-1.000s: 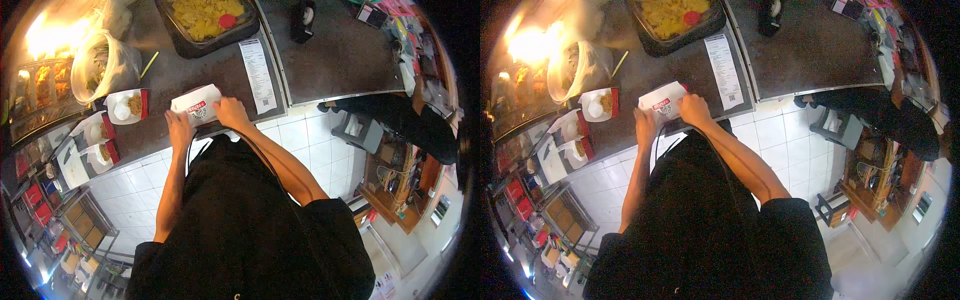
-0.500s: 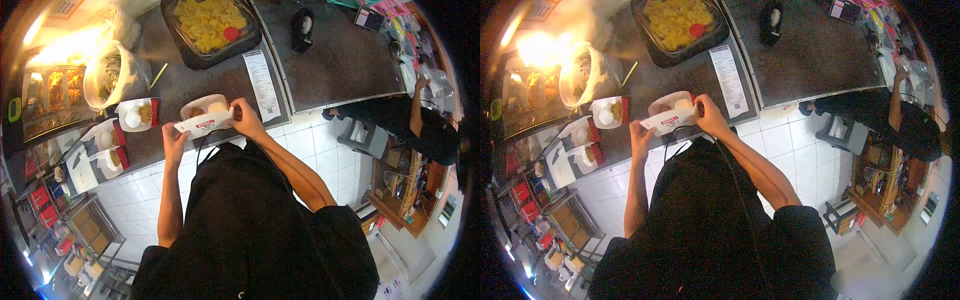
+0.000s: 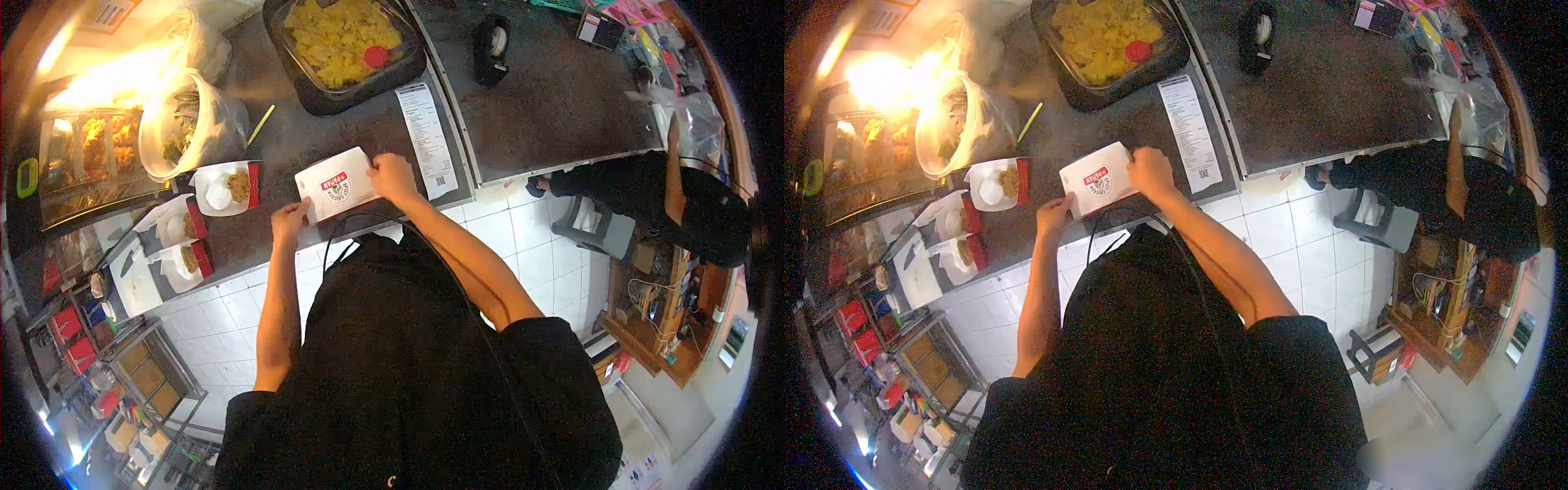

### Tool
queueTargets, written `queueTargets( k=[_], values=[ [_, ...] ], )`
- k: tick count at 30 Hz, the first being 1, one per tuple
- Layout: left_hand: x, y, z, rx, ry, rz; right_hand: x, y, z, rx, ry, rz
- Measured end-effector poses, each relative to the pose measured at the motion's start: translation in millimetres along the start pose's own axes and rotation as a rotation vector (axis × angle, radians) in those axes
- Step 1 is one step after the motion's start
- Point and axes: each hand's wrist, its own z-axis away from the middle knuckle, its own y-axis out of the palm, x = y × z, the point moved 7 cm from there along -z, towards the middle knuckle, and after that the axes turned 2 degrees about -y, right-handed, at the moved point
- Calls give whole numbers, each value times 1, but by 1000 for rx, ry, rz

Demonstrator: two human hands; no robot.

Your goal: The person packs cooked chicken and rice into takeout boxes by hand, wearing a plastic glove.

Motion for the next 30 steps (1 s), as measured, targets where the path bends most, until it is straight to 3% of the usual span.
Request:
queueTargets(
  k=[1,2,4,5,7,9,17,22,25,27,28,30],
  values=[
    [-1,2,-7,98,-2,-207,16,-8,-2,-114,-122,158],
    [-17,5,3,96,7,-209,21,-12,-3,-122,-125,155],
    [-111,27,70,-167,1033,-753,55,-6,0,-37,-519,446],
    [-111,30,69,-167,1036,-758,67,3,8,12,-710,589],
    [-100,57,62,113,994,-917,68,3,7,50,-672,566],
    [-113,66,84,104,971,-1013,71,5,5,167,-689,606],
    [-113,72,90,-29,1132,-1051,66,-1,15,84,-756,425],
    [-118,71,99,22,1000,-1065,66,-12,20,156,-808,361],
    [-122,71,98,70,935,-1048,60,-8,16,232,-736,310],
    [-124,70,100,36,1005,-1029,52,-8,13,111,-778,56],
    [-126,70,103,8,1082,-1008,47,5,9,117,-785,52],
    [-120,71,95,8,1098,-1038,42,18,10,-131,-841,162]
  ],
)
